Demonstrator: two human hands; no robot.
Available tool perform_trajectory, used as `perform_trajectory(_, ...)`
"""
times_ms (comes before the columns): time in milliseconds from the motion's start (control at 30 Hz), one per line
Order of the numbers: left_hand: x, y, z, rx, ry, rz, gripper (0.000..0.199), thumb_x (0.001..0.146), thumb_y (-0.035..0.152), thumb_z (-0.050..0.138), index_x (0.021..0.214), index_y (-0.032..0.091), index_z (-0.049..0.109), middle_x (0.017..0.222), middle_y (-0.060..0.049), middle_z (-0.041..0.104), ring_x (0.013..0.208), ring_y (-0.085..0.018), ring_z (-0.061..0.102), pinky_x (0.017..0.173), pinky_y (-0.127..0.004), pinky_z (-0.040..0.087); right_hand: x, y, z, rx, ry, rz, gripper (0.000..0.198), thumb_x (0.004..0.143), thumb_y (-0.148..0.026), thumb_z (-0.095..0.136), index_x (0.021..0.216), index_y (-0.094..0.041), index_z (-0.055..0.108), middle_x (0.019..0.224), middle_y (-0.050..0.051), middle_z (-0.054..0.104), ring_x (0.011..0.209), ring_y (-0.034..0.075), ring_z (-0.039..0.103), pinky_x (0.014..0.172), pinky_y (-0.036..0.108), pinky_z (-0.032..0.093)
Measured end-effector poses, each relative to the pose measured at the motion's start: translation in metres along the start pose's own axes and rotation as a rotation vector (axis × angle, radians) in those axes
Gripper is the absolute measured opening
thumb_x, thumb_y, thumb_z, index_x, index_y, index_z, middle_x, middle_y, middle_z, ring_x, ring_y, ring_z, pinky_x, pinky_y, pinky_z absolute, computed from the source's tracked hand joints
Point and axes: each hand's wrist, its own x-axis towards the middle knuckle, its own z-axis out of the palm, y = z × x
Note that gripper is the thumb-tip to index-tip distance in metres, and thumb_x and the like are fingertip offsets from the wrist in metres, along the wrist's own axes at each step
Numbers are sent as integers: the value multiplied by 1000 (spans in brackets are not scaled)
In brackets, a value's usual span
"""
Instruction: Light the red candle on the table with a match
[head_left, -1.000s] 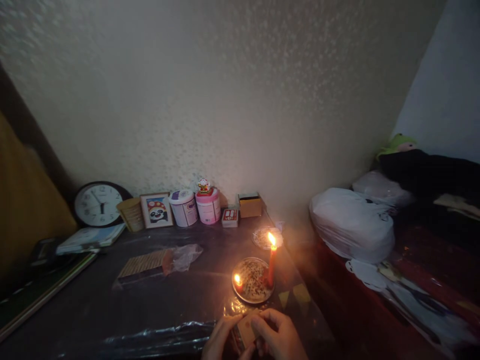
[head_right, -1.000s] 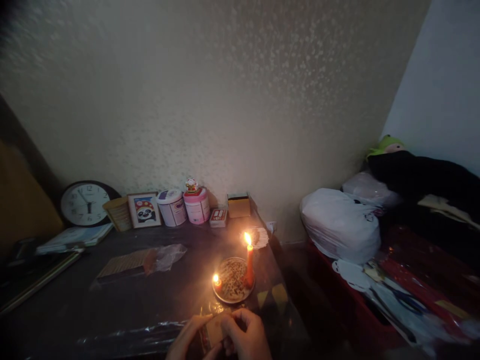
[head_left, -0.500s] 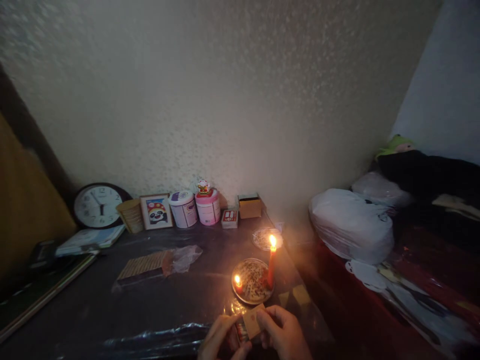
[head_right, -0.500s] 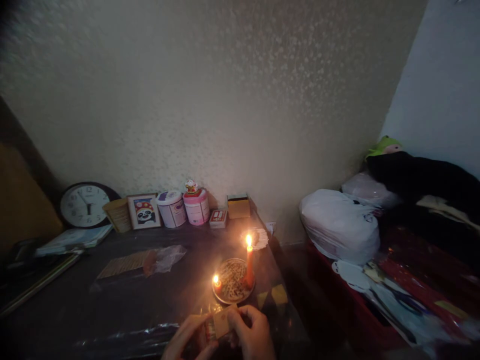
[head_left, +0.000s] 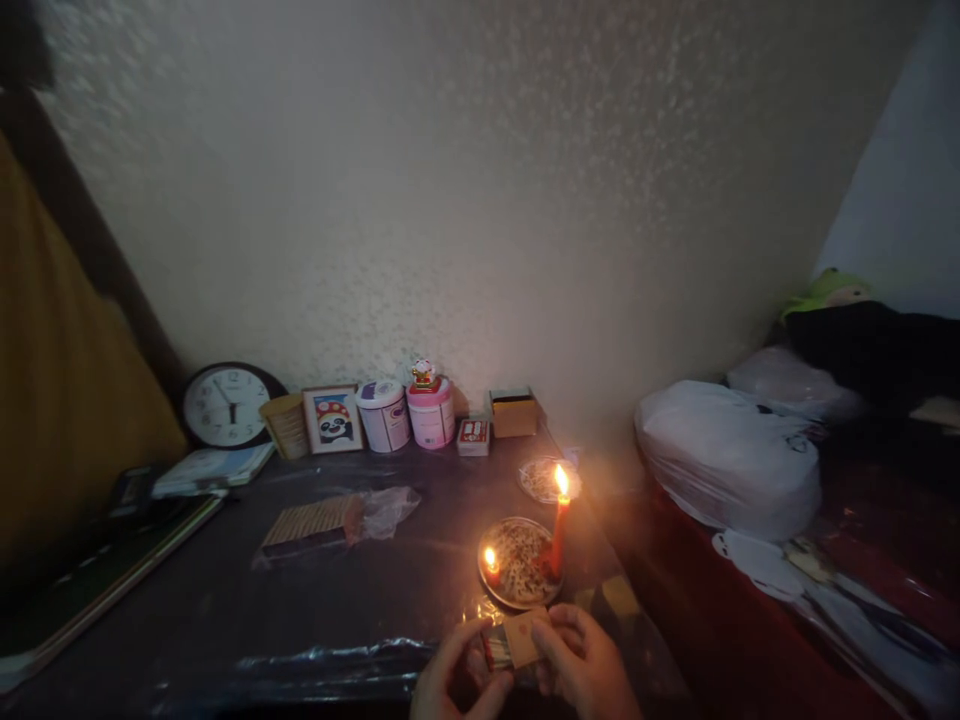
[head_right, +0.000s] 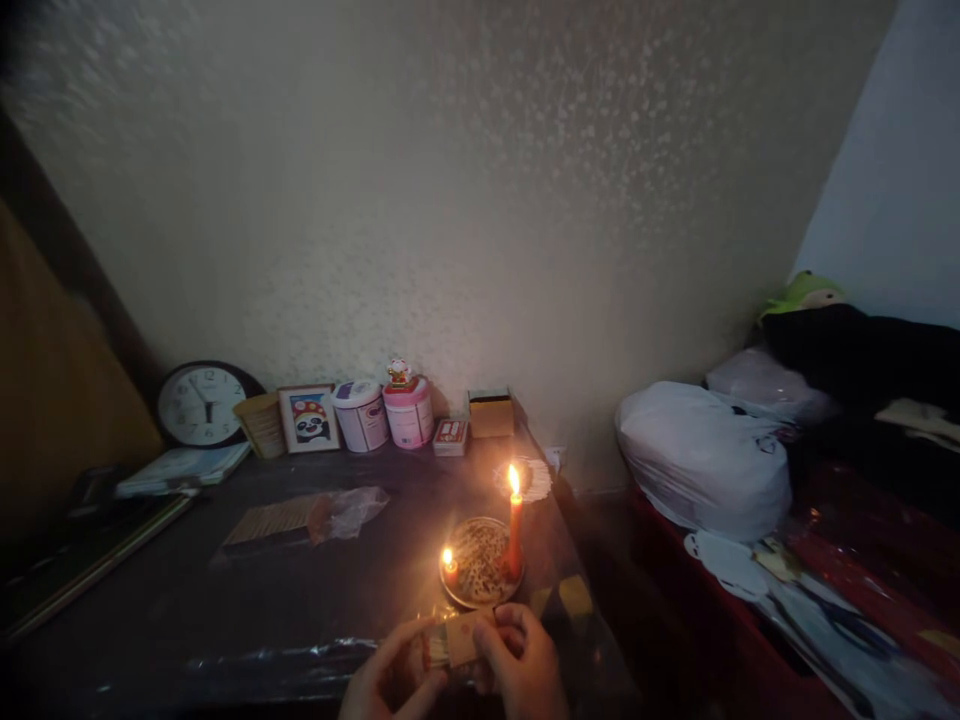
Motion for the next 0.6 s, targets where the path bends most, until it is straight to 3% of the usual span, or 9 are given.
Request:
perform_trajectory(167, 2, -1, 6, -349, -76, -120, 50, 65, 48, 76, 103, 18, 65, 91, -12, 74, 80, -26, 69, 73, -37, 54, -2, -2, 0, 25, -20, 21, 62, 63, -54, 75, 101, -13, 50, 53, -2, 61, 46, 13, 54, 48, 26, 44)
perform_trajectory(300, 3, -2, 10, -533, -158, -118, 46, 66, 40, 77, 105, 20, 63, 93, -11, 74, 82, -25, 68, 75, -37, 52, -7, -7, 1, 25, -74, 40, 60, 62, -56, 75, 97, -12, 54, 57, 0, 63, 48, 14, 55, 49, 27, 45)
perform_trajectory(600, 5, 11, 7, -575, -186, -223, 42, 61, 30, 82, 98, 21, 67, 90, -8, 74, 83, -25, 68, 74, -34, 50, -12, -12, 4, -55, -64, -46, 52, 67, -56, 71, 93, -12, 59, 55, 0, 62, 48, 14, 56, 48, 25, 42)
